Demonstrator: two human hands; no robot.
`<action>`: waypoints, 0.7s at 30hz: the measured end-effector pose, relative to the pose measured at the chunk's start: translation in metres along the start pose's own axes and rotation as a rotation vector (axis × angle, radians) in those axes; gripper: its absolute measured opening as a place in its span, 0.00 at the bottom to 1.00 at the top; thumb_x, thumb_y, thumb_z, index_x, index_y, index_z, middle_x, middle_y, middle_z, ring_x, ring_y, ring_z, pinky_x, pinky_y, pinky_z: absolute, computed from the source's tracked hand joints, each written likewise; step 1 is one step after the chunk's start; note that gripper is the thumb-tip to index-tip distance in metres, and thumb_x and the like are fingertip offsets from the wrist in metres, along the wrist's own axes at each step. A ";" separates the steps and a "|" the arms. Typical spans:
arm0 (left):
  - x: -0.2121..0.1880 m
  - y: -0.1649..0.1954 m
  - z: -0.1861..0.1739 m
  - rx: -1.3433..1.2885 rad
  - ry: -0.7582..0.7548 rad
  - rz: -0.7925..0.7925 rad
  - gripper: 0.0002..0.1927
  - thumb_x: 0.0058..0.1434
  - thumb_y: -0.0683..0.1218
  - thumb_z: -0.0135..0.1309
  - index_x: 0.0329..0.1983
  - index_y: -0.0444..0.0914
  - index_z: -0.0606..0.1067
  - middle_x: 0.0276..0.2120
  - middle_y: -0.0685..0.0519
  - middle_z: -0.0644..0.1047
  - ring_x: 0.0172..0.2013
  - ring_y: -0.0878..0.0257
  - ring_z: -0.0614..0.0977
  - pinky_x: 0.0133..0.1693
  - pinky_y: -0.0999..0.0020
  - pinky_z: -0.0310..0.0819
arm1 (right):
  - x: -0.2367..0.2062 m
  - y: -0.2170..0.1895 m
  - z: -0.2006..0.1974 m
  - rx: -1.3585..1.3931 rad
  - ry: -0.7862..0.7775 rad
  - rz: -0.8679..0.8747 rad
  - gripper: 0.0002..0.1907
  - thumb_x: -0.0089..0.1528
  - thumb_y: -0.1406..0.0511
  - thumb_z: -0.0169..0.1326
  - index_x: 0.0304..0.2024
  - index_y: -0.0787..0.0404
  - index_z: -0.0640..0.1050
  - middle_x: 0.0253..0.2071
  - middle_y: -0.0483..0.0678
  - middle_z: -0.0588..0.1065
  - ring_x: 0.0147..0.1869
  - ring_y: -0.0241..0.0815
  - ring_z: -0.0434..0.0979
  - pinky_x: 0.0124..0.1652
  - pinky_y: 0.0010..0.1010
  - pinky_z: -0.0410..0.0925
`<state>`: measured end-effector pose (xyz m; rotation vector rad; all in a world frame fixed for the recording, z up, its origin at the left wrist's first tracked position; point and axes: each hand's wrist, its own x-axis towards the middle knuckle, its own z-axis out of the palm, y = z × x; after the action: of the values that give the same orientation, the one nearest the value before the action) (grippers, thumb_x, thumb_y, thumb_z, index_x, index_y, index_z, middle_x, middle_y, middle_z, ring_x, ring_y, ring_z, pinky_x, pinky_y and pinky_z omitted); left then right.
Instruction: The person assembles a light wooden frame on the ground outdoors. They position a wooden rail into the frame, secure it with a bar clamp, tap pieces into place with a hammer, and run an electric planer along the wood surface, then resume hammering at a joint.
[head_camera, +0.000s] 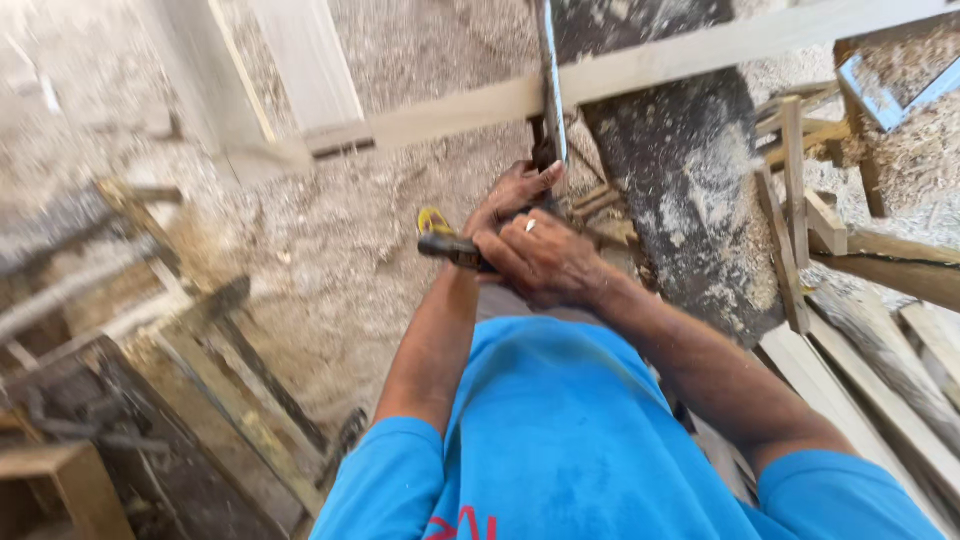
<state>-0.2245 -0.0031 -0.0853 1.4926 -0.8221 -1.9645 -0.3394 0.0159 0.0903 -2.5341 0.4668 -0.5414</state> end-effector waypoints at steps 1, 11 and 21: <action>0.005 0.009 0.004 0.035 0.030 -0.024 0.49 0.44 0.79 0.56 0.53 0.36 0.74 0.44 0.44 0.80 0.45 0.50 0.81 0.46 0.56 0.77 | -0.001 -0.001 -0.002 -0.033 -0.001 0.005 0.24 0.68 0.53 0.55 0.55 0.65 0.71 0.30 0.47 0.65 0.32 0.45 0.68 0.36 0.41 0.64; 0.055 0.029 0.052 0.663 0.314 -0.164 0.36 0.45 0.67 0.65 0.35 0.28 0.82 0.35 0.36 0.83 0.36 0.48 0.86 0.40 0.56 0.80 | -0.031 -0.005 -0.019 -0.120 0.081 0.072 0.24 0.70 0.52 0.52 0.57 0.64 0.71 0.31 0.45 0.65 0.35 0.42 0.69 0.38 0.37 0.64; 0.070 0.009 0.061 0.568 0.325 -0.130 0.39 0.43 0.63 0.67 0.43 0.24 0.77 0.43 0.31 0.81 0.44 0.43 0.84 0.47 0.54 0.78 | -0.152 0.085 -0.053 -0.204 -0.752 0.662 0.09 0.64 0.50 0.53 0.37 0.42 0.73 0.29 0.41 0.65 0.34 0.40 0.67 0.35 0.33 0.64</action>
<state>-0.3007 -0.0512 -0.1114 2.1650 -1.2203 -1.5710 -0.5134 -0.0112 0.0437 -2.3220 1.0156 0.7014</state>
